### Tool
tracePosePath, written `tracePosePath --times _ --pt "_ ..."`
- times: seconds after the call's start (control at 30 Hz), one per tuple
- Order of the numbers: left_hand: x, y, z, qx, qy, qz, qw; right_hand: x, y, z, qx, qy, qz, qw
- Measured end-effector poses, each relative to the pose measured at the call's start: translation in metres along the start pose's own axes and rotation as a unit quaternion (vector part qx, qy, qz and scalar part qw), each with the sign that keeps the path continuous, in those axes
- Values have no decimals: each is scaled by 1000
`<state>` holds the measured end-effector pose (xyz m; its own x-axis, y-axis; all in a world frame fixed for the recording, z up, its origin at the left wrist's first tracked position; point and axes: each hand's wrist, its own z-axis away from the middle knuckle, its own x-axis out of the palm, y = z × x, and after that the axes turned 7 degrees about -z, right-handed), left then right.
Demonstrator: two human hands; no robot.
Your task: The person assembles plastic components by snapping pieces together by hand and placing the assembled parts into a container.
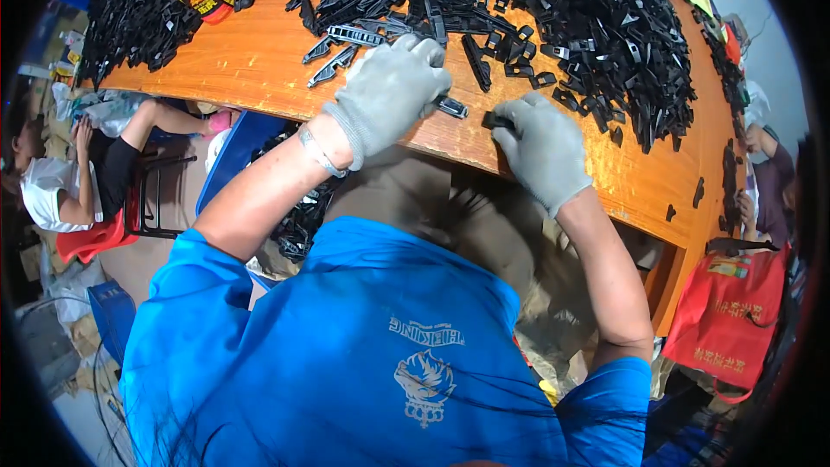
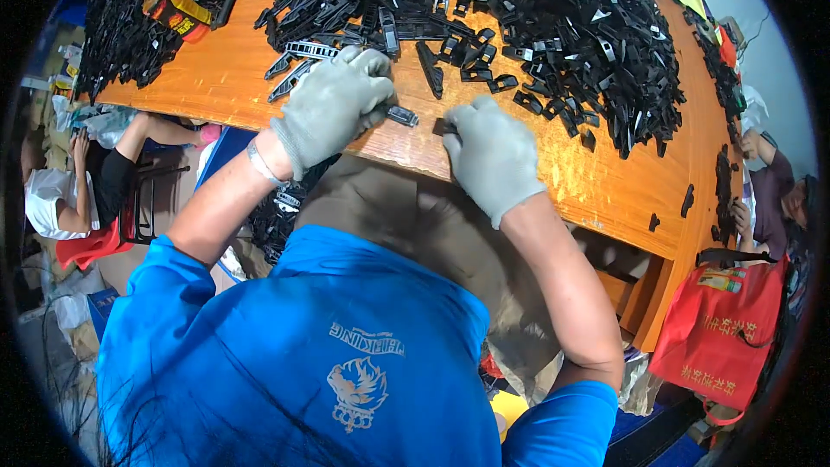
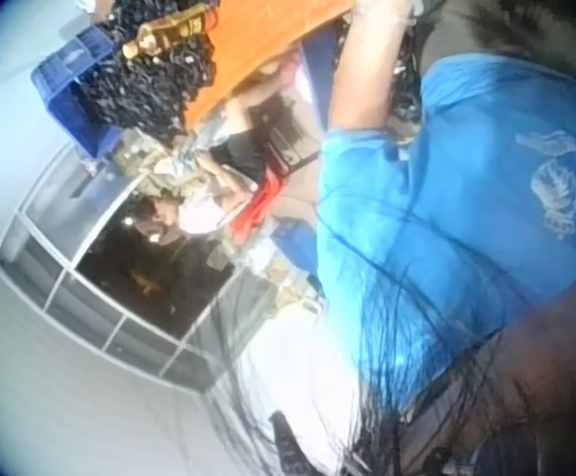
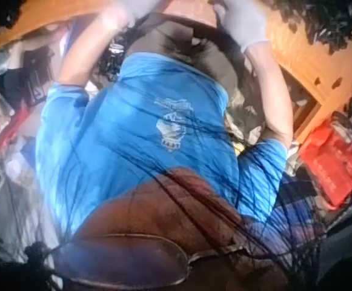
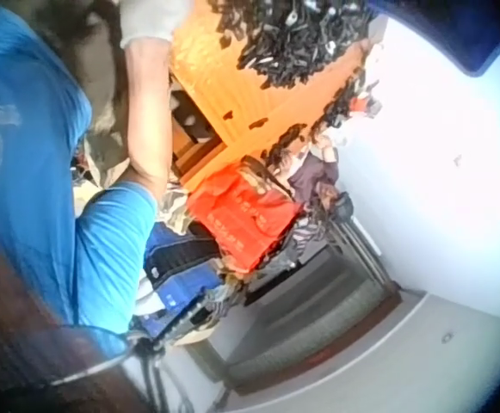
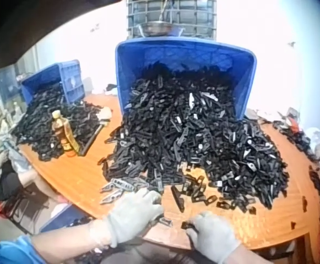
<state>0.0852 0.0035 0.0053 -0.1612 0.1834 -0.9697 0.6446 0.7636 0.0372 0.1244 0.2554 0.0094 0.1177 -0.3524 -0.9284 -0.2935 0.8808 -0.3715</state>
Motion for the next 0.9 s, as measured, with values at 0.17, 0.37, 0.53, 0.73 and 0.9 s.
tracePosePath --times 0.17,0.37,0.53,0.73,0.9 --pt "21 -8 27 -80 63 180 978 17 -15 -13 -74 108 -147 980" --pt "30 -11 33 -108 70 179 975 40 0 -30 -89 83 -152 981" --pt "38 -4 34 -102 75 177 976 43 -11 -35 -153 72 -104 980" --pt "9 -7 57 -135 31 138 981 47 -28 -48 -205 40 -103 972" --pt "-65 -32 120 -190 -100 102 971 29 9 -22 -187 92 -130 969"
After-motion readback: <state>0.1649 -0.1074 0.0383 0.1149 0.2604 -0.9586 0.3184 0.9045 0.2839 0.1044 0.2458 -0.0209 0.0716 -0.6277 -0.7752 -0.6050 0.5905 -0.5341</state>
